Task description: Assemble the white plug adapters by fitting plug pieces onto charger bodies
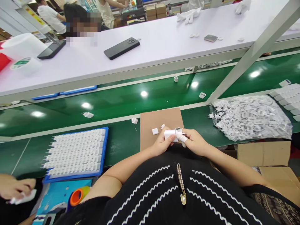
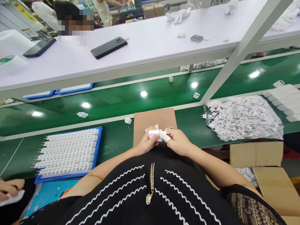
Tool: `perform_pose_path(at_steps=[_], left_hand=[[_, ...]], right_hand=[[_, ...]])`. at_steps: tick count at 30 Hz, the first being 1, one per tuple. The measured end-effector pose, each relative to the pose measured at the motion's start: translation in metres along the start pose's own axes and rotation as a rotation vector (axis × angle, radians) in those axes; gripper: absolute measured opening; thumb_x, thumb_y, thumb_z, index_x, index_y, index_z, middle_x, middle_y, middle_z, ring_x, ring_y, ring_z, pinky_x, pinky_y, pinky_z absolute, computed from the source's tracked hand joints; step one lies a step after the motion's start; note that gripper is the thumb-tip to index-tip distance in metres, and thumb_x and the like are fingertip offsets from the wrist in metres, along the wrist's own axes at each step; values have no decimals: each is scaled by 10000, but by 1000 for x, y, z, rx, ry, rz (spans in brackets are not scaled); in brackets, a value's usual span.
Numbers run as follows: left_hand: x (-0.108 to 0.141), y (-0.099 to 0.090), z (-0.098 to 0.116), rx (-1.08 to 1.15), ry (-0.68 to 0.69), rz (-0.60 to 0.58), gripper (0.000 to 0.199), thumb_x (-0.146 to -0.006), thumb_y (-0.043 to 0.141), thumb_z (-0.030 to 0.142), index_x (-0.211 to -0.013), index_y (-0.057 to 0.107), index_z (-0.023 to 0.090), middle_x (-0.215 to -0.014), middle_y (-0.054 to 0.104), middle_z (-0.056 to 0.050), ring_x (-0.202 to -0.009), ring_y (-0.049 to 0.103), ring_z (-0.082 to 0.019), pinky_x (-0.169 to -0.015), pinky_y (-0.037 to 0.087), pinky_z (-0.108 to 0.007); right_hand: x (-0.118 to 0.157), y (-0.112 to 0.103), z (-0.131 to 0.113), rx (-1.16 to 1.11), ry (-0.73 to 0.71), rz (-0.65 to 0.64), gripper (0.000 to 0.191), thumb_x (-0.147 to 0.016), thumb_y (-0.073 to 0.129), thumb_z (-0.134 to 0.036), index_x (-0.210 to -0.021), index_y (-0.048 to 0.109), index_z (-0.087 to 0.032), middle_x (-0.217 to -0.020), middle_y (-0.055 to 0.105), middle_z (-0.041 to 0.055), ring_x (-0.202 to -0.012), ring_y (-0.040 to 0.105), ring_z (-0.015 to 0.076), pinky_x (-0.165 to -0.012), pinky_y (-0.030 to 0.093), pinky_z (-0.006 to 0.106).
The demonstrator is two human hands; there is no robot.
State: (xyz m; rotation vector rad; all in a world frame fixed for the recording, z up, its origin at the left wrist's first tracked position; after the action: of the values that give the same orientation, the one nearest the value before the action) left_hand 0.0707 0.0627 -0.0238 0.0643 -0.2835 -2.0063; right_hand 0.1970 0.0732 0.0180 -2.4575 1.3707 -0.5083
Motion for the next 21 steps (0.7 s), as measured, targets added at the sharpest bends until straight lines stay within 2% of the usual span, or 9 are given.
perform_pose_path(at_steps=[2,6,9,12,17,21], left_hand=[[0,2,0,-12,54,0,486,-947,620,647,-936,372,228,-652,524,70,-542,469,-88,-550,362,-219],[0,7,3,-31,161,-29,434,-981,604,593,-959,371,228,-679,528,67,-549,466,-84,-578,379,-228],[2,10,6,-51,211,-61,395,-1008,568,570,-972,371,229,-694,525,59,-570,472,-95,-600,388,-242],[5,10,10,-125,259,-86,363,-1024,548,546,-985,381,226,-715,527,44,-613,484,-109,-635,398,-258],[12,8,13,-225,347,-104,333,-1017,581,502,-1024,401,222,-773,538,21,-640,483,-114,-641,402,-267],[13,5,11,-217,342,-19,386,-984,622,545,-986,410,222,-735,517,32,-597,475,-109,-602,378,-267]], right_hand=[[2,-1,-3,5,-5,-3,169,-856,462,-324,-718,464,-225,-664,582,6,-600,500,166,-599,323,281],[9,-8,-14,205,-70,72,180,-879,463,-326,-734,470,-220,-681,578,14,-594,477,166,-606,279,293],[12,-7,-18,265,-94,48,172,-890,459,-310,-744,467,-219,-702,584,20,-606,482,169,-613,269,295],[14,-4,-18,247,-93,-6,149,-882,461,-296,-754,463,-220,-709,584,21,-607,480,170,-609,268,293],[19,0,-18,193,-121,10,163,-855,480,-293,-725,403,-232,-653,532,3,-571,430,163,-593,265,289],[20,3,-19,78,-104,27,117,-839,485,-272,-738,443,-230,-660,561,7,-580,468,167,-591,295,285]])
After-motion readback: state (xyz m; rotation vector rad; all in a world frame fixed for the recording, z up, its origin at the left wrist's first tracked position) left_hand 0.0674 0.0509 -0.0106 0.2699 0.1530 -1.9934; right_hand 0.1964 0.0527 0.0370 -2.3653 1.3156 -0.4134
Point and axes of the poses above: each hand's wrist, its own x-axis away from the middle knuckle, its own y-axis out of the palm, z = x × y, the point moved 8 cm from there along -x, towards the middle knuckle
